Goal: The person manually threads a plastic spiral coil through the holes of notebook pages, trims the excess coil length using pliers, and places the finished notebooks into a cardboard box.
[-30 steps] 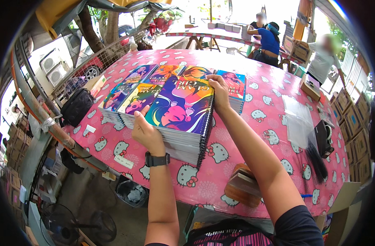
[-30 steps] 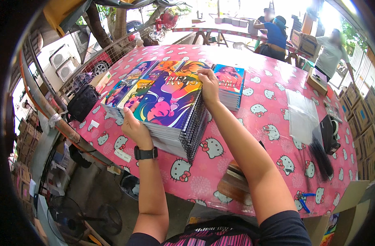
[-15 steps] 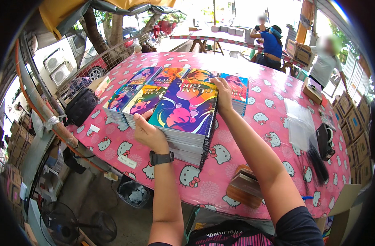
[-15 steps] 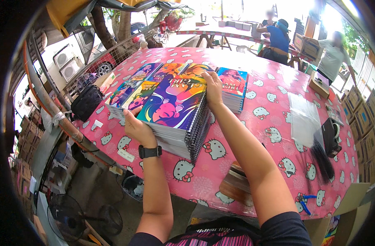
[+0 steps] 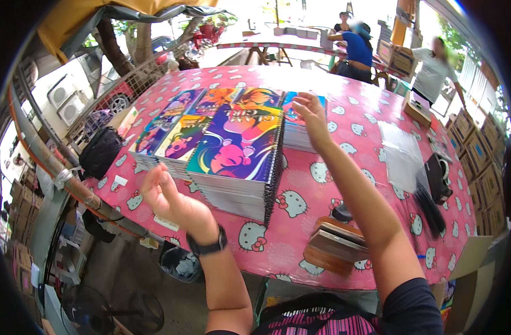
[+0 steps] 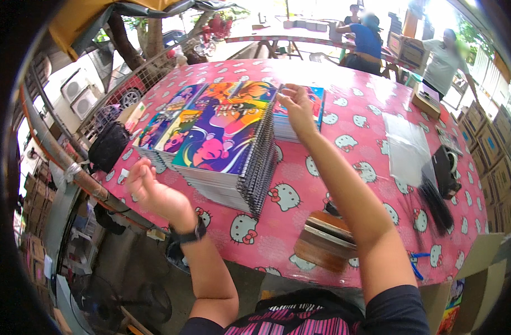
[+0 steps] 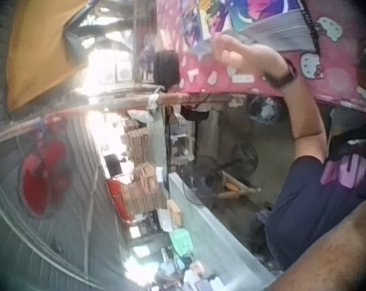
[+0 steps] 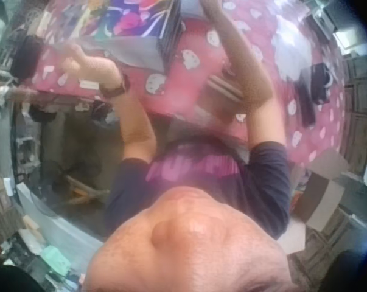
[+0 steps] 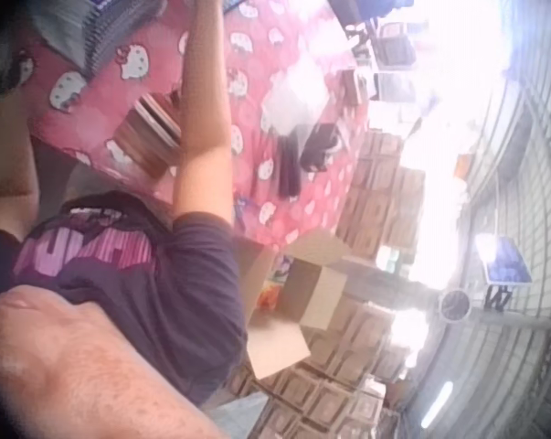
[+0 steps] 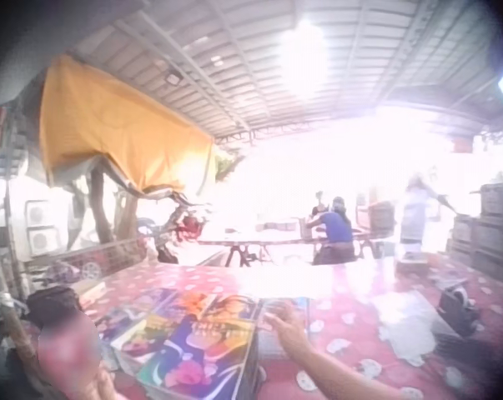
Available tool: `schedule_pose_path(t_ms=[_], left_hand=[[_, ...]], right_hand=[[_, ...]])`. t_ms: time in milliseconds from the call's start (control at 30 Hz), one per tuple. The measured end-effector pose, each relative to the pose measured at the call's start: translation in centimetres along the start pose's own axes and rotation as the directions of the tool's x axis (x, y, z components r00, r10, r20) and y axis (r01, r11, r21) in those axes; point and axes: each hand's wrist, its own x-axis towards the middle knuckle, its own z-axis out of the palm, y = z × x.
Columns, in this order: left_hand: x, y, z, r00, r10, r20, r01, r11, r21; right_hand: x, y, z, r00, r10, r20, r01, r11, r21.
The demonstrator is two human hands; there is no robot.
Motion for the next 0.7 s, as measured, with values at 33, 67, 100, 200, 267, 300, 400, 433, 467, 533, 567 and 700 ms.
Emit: schedule_pose_path(t_ms=[33,67,100,200,267,300,400,433,467,533,567,700], left_hand=[[-0.9,3.4,0.1,0.973,0.033,0.227,0.03,0.963,-0.267],[-1.9,7.6,0.7,0.89,0.084,0.448,0.116,0.909,-0.401],[-3.4,10.7,1.3,0.771,0.12,0.626,0.261,0.836,-0.482],[-6.8,19.5,3.1,0.366,-0.022,0.93,0.84,0.438,-0.32],[-8.7,24.0,1.9,-0.053,-0.372,0.927,0.999,-0.015,0.051],[-10.8,23.5,2.5,0.154,-0.085,0.984,0.988,0.024,-0.153],[-17.0,21.9,5.1,0.485,0.582,0.653,0.873,-0.279,-0.4],[-18.3,22.4,5.1,0.434,0.648,0.626,0.894,-0.227,-0.386],[-19.4,22.9,5.0,0.375,0.711,0.595,0.909,-0.156,-0.386],[-21.2,22.9,5.9,0.166,0.878,0.448,0.939,-0.002,-0.345],[-22.3,22.9,6.7,0.012,0.949,0.314,0.938,0.098,-0.332],[-33.1,22.8,6.0,-0.322,0.634,0.703,0.708,0.654,-0.265]], right_hand=[[-0.5,-0.6,-2.6,0.998,-0.047,0.029,0.05,0.994,-0.094],[-1.7,-2.2,-4.0,0.995,0.034,0.09,-0.025,0.995,-0.098],[-3.3,-4.7,-6.3,0.984,0.119,0.13,-0.103,0.987,-0.122],[-9.5,-10.6,-12.2,0.962,0.178,0.206,-0.129,0.965,-0.229],[-14.9,-12.8,-17.1,0.97,0.204,0.135,-0.167,0.956,-0.242],[-17.7,-14.0,-18.4,0.976,0.2,0.09,-0.179,0.962,-0.205],[-27.0,-16.3,-23.8,0.952,0.222,-0.211,-0.271,0.931,-0.244],[-30.4,-17.4,-25.7,0.917,0.227,-0.328,-0.312,0.92,-0.236],[-33.5,-18.2,-27.6,0.882,0.205,-0.424,-0.337,0.903,-0.265],[-39.9,-20.8,-31.5,0.784,0.138,-0.605,-0.396,0.861,-0.318],[-41.9,-22.6,-33.7,0.728,0.036,-0.685,-0.363,0.867,-0.341],[-52.9,-31.8,-44.7,0.338,-0.249,-0.907,-0.462,0.796,-0.391]])
